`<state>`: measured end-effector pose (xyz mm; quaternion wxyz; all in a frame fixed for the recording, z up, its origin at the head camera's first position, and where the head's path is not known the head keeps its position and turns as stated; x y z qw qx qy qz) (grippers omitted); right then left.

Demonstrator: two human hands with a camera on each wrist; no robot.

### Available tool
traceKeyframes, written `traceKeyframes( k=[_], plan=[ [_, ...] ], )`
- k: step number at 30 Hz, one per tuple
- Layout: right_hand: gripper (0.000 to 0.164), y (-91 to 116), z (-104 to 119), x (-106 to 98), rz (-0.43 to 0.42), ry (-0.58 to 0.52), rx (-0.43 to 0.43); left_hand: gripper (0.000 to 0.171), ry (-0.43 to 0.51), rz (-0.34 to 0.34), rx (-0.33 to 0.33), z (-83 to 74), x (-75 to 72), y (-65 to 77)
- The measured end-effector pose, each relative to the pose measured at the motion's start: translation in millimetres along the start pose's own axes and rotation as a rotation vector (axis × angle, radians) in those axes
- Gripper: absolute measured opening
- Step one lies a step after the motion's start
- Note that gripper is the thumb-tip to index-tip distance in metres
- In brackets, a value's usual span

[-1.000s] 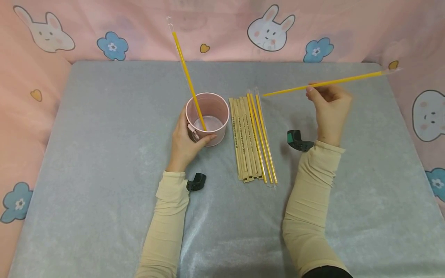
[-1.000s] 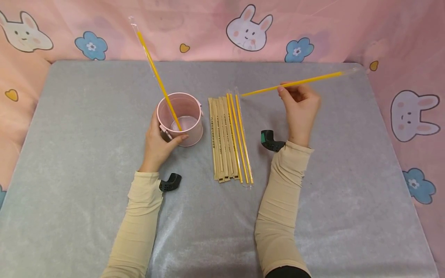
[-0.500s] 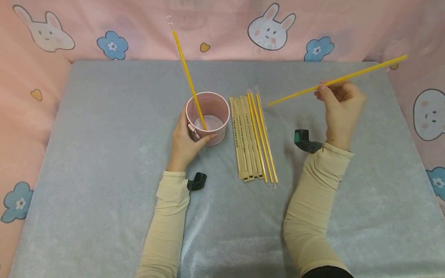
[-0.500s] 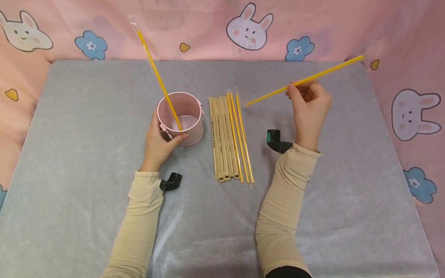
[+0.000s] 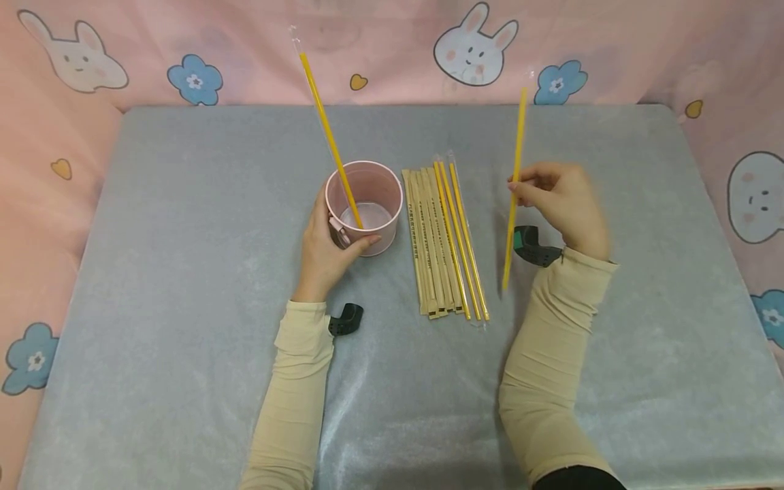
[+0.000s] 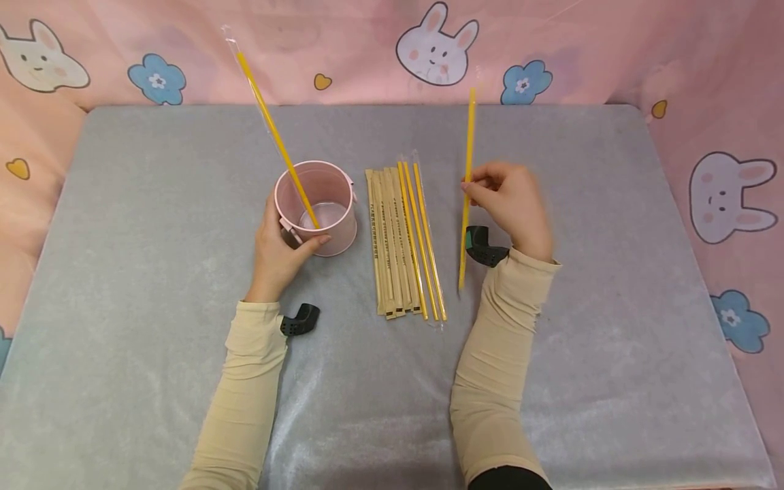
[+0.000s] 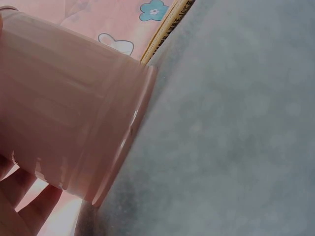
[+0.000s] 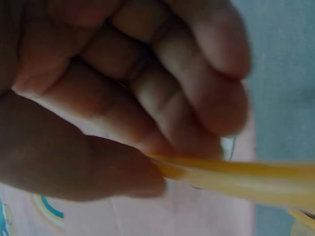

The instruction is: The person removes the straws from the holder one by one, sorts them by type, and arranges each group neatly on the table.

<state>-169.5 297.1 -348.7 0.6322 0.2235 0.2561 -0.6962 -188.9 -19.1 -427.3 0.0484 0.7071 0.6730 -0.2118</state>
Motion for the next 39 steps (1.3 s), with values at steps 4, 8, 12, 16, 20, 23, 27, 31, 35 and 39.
traceKeyframes(
  k=[4, 8, 12, 16, 20, 23, 27, 31, 35, 39],
  plan=[
    [0.026, -5.0, -8.1, 12.0, 0.145, 0.035, 0.017, 0.102, -0.009, 0.002, -0.008, 0.1, -0.4, 0.5],
    [0.027, -11.5, -21.4, 22.7, 0.206, -0.012, 0.046, 0.102, -0.02, 0.003, -0.013, -0.1, -0.4, 0.6],
    [0.027, -15.5, -33.4, 33.1, 0.236, -0.088, 0.08, 0.102, -0.014, 0.003, -0.01, -1.0, -0.1, 0.3],
    [0.028, -16.9, -40.5, 40.6, 0.254, -0.156, 0.11, 0.103, -0.008, 0.001, -0.007, -1.5, -0.2, 0.4],
    [0.027, -18.1, -43.6, 45.8, 0.274, -0.162, 0.114, 0.103, -0.008, -0.002, -0.008, -1.3, -0.6, 0.6],
    [0.024, -19.1, -45.4, 49.1, 0.297, -0.143, 0.116, 0.102, -0.009, -0.002, -0.012, -1.3, -0.7, 0.6],
    [0.023, -19.6, -48.4, 52.3, 0.334, -0.106, 0.13, 0.102, -0.009, 0.0, -0.015, -1.2, -0.4, 0.5],
    [0.023, -19.1, -50.9, 54.9, 0.364, -0.095, 0.152, 0.102, -0.011, -0.003, -0.012, -1.1, -0.4, 0.4],
    [0.023, -18.9, -52.1, 56.8, 0.376, -0.102, 0.167, 0.101, -0.014, -0.004, -0.004, -0.9, -0.6, 0.3],
    [0.021, -19.0, -51.8, 58.2, 0.38, -0.106, 0.166, 0.101, -0.01, -0.002, 0.0, -0.2, -0.7, 0.1]
  ],
)
Point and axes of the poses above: each hand's wrist, its own y-axis away from the middle knuckle, its own x-axis out of the palm, z = x × y, the point moved 4 cm from there along -y, towards the middle knuckle, and after that the axes turned 8 degrees about -x, right-handed, at the moved point
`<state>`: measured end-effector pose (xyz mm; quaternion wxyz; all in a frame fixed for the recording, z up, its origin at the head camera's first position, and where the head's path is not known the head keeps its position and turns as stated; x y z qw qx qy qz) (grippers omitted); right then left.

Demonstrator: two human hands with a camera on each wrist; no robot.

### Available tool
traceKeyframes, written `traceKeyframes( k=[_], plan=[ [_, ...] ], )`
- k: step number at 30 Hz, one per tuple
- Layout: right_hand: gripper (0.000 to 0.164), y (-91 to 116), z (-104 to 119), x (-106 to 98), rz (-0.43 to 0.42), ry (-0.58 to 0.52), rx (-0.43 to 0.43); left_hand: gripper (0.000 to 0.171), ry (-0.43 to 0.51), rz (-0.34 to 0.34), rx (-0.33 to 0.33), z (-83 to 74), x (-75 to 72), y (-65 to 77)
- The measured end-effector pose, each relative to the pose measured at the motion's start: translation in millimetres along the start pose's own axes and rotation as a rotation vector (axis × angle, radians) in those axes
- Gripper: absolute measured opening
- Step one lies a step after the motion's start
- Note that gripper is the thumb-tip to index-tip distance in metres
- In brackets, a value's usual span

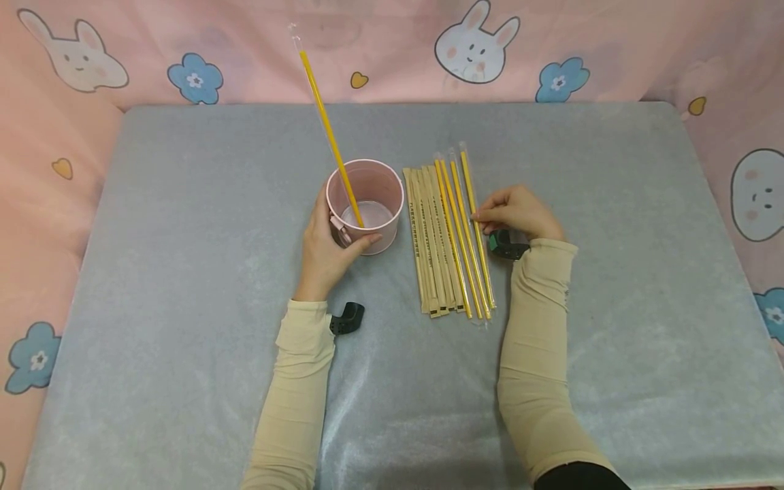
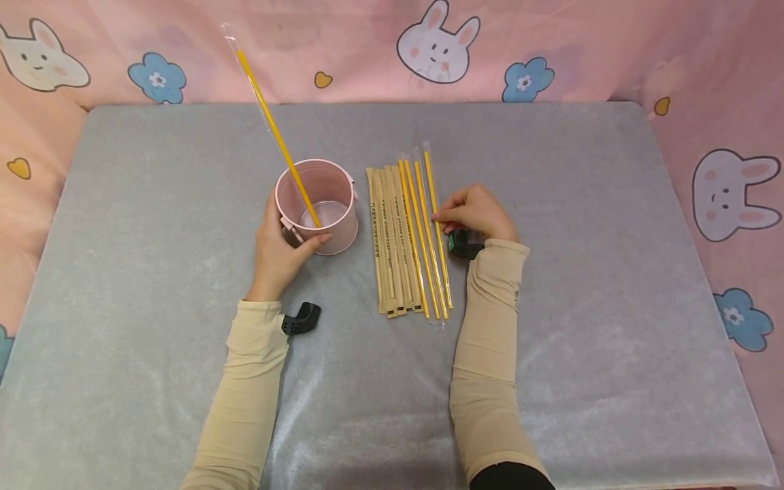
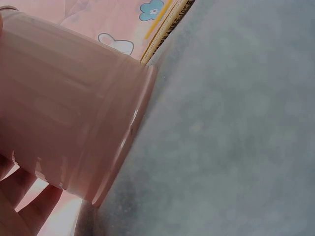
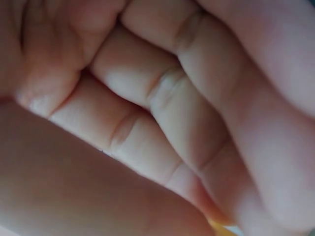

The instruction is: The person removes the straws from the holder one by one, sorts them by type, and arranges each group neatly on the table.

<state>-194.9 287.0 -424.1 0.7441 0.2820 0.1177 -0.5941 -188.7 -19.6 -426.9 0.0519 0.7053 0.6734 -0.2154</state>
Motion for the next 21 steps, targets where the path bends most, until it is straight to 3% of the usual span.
traceKeyframes(
  k=[21],
  plan=[
    [0.022, -2.4, -2.7, 0.9, 0.017, 0.029, 0.006, 0.102, 0.004, 0.005, -0.003, 1.3, 0.5, -0.3]
  ],
)
Point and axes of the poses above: each hand's wrist, its own y-axis away from the middle knuckle, its own x-axis out of the palm, z = x × y, the point moved 4 cm from there along -y, towards the middle knuckle, and after that the axes turned 8 degrees about -x, right-handed, at the moved point
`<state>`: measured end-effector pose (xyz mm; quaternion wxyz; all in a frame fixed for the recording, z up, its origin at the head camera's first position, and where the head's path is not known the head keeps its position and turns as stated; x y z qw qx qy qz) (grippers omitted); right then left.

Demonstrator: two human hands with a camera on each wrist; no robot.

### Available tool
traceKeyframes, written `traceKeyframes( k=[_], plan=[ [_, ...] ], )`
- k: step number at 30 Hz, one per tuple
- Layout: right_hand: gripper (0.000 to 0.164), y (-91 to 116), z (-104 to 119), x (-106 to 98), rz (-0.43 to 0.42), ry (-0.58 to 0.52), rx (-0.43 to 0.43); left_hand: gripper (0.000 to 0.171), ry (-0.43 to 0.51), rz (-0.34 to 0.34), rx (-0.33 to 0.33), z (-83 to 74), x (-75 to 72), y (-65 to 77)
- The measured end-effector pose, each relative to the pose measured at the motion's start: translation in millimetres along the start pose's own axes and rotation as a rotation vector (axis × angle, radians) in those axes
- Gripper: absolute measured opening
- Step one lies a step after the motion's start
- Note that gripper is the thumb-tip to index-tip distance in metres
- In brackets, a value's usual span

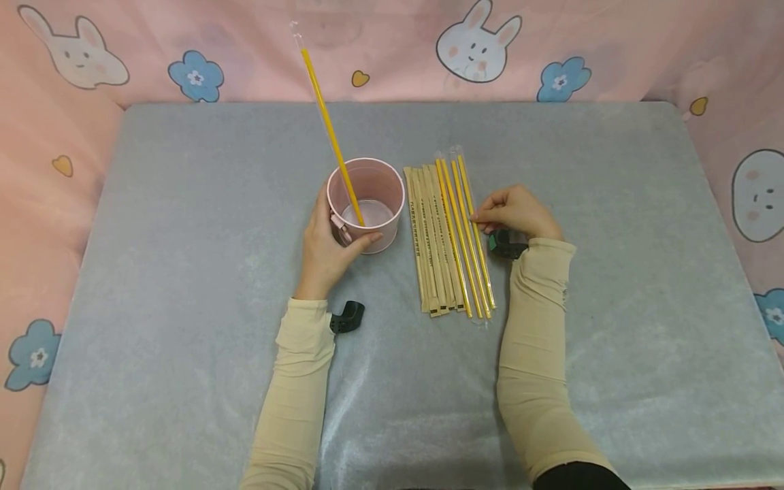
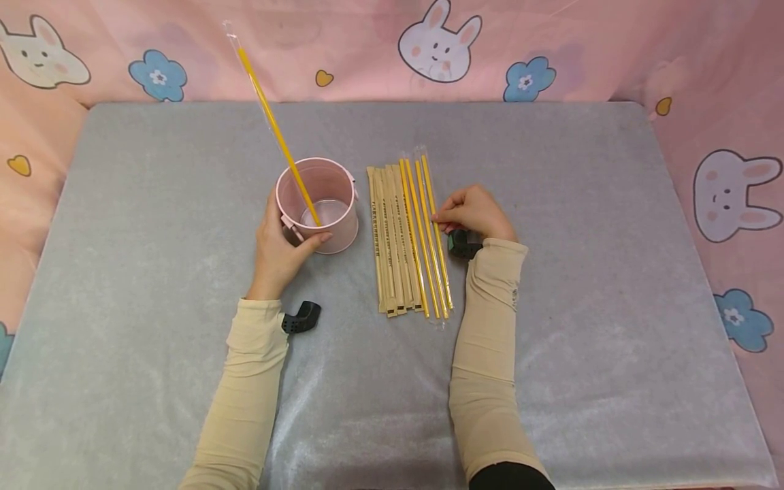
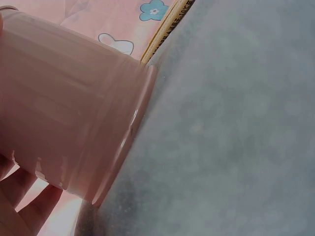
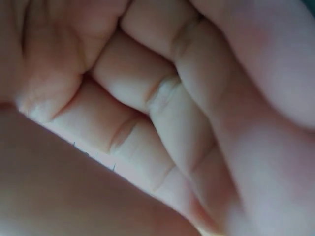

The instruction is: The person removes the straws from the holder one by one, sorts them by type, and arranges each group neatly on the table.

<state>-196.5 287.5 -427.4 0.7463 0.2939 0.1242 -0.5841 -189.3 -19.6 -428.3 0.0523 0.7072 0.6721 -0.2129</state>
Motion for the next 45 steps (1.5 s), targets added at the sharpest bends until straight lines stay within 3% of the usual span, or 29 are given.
traceKeyframes(
  k=[14, 33, 45],
  plan=[
    [0.022, 7.0, 9.2, -5.2, -0.061, 0.022, 0.002, 0.102, 0.001, -0.001, 0.018, -0.3, -0.2, -0.5],
    [0.019, 16.3, 35.6, -12.1, -0.197, 0.073, -0.113, 0.102, -0.029, -0.005, 0.01, -2.2, -1.1, -0.4],
    [0.026, 21.1, 52.3, -12.2, -0.234, 0.048, -0.178, 0.102, -0.023, -0.009, 0.017, -2.2, -0.8, -1.0]
  ],
)
Point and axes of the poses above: each hand's wrist, its own y-axis away from the middle knuckle, its own x-axis out of the palm, z = x × y, the point moved 4 cm from there along -y, towards the middle knuckle, and after that the axes turned 8 degrees about -x, right-handed, at the moved point
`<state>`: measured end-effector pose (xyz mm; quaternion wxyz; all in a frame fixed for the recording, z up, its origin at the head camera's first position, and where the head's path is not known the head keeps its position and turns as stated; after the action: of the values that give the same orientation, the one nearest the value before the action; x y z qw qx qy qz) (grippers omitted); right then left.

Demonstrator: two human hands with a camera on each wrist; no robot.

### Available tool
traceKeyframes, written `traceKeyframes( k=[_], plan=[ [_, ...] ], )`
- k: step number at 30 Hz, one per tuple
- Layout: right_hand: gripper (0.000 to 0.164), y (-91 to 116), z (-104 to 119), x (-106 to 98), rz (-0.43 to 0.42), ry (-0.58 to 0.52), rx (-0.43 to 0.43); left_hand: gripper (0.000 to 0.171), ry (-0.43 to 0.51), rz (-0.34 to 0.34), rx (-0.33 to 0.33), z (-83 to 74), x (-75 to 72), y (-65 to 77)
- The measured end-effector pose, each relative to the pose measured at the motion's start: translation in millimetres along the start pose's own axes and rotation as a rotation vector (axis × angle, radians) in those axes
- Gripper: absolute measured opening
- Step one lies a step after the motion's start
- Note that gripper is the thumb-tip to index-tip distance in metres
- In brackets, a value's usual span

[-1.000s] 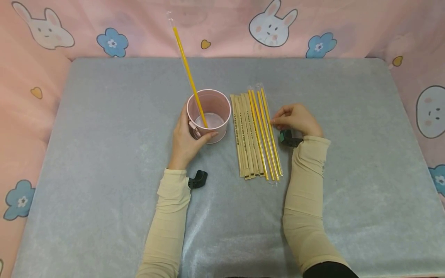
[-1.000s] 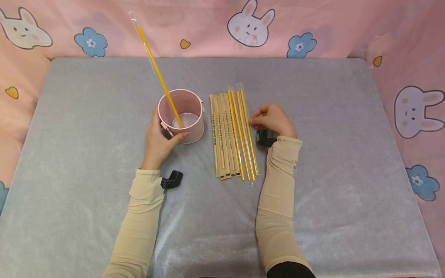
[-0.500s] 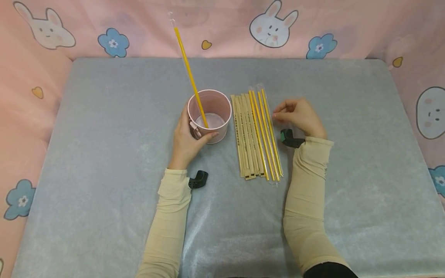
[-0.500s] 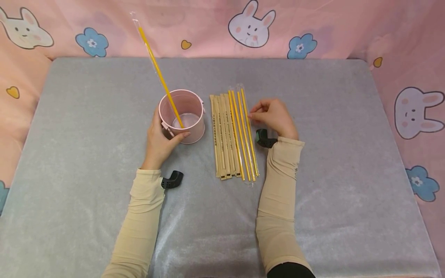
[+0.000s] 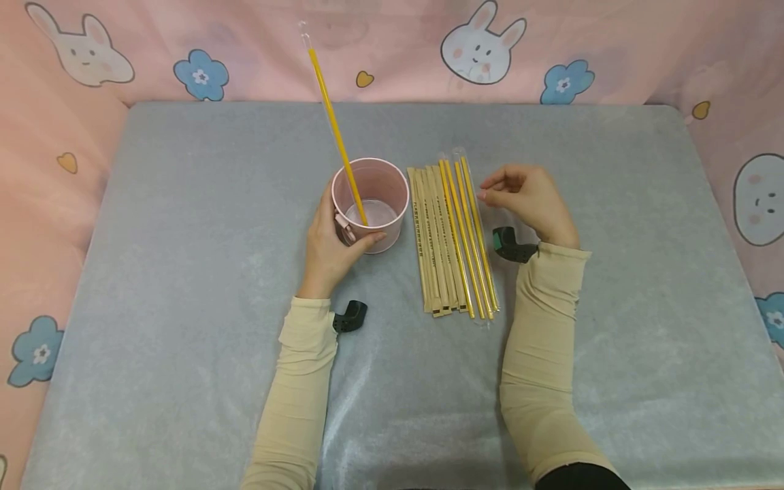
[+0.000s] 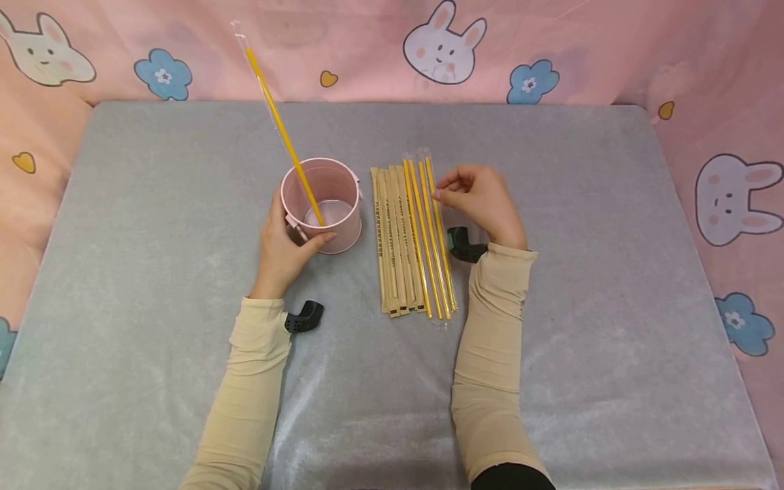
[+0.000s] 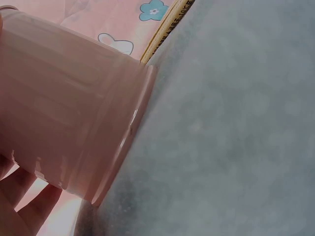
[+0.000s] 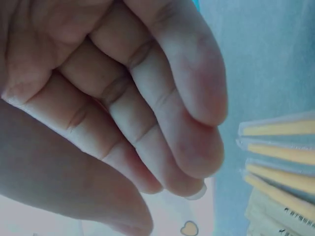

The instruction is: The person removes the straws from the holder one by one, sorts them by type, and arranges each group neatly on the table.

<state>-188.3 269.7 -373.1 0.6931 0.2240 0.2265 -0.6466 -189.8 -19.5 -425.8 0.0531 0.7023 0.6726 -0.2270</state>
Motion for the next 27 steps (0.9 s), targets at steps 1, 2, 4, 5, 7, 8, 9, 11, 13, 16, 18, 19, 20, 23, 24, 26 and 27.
traceKeyframes(
  k=[1, 2, 4, 5, 7, 8, 9, 11, 13, 16, 18, 19, 20, 23, 24, 26, 27],
  plan=[
    [0.027, 0.1, 1.4, 0.1, -0.004, -0.006, -0.007, 0.101, 0.002, 0.001, 0.0, 0.1, 0.0, -0.1],
    [0.027, 0.3, 2.9, 0.2, -0.007, -0.009, -0.011, 0.102, 0.002, 0.001, 0.0, 0.2, 0.0, -0.1],
    [0.027, 0.6, 5.7, 0.6, -0.014, -0.017, -0.022, 0.102, 0.0, 0.001, 0.0, 0.3, -0.1, -0.1],
    [0.027, 0.8, 7.1, 0.8, -0.018, -0.022, -0.027, 0.102, 0.001, 0.002, 0.0, 0.3, -0.1, -0.1],
    [0.026, 1.1, 9.8, 1.0, -0.027, -0.031, -0.038, 0.102, 0.001, 0.001, 0.001, 0.4, -0.1, -0.1],
    [0.026, 1.3, 10.9, 0.9, -0.033, -0.033, -0.042, 0.102, 0.002, 0.002, 0.001, 0.3, -0.1, -0.1],
    [0.026, 1.5, 12.0, 0.8, -0.038, -0.038, -0.046, 0.102, 0.004, 0.003, 0.002, 0.3, 0.0, 0.0],
    [0.025, 1.6, 14.0, 0.7, -0.049, -0.043, -0.056, 0.102, 0.01, 0.004, 0.002, 0.3, 0.1, 0.0],
    [0.024, 1.8, 16.1, 0.5, -0.059, -0.04, -0.063, 0.103, 0.013, 0.006, 0.001, 0.3, 0.2, 0.0],
    [0.023, 1.1, 19.9, 1.6, -0.07, -0.027, -0.079, 0.103, 0.014, 0.008, -0.001, 0.4, 0.4, -0.1],
    [0.022, 0.4, 23.2, 3.4, -0.074, -0.031, -0.089, 0.103, 0.012, 0.008, -0.003, 0.4, 0.3, -0.1],
    [0.022, -0.1, 25.0, 4.5, -0.075, -0.034, -0.096, 0.103, 0.011, 0.008, -0.003, 0.3, 0.3, -0.1],
    [0.022, -0.6, 26.9, 5.9, -0.075, -0.041, -0.103, 0.103, 0.01, 0.008, -0.004, 0.3, 0.2, -0.1],
    [0.02, -1.5, 34.3, 10.4, -0.079, -0.071, -0.12, 0.102, 0.01, 0.008, -0.004, 0.1, 0.0, 0.1],
    [0.019, -1.7, 37.1, 12.1, -0.08, -0.081, -0.131, 0.102, 0.008, 0.008, -0.004, 0.0, 0.0, 0.1],
    [0.019, -2.0, 43.5, 15.3, -0.085, -0.106, -0.155, 0.102, 0.007, 0.008, -0.002, -0.2, -0.1, 0.2],
    [0.019, -2.0, 47.2, 17.1, -0.088, -0.122, -0.171, 0.102, 0.008, 0.008, -0.001, -0.3, -0.2, 0.2]
  ],
)
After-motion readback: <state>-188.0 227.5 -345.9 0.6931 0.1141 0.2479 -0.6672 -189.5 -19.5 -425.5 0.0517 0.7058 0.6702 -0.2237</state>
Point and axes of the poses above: each hand's wrist, its own y-axis away from the middle knuckle, its own x-axis out of the palm, z = x × y, the point moved 4 cm from there along -y, towards the middle knuckle, and after that the axes turned 8 degrees about -x, right-handed, at the moved point
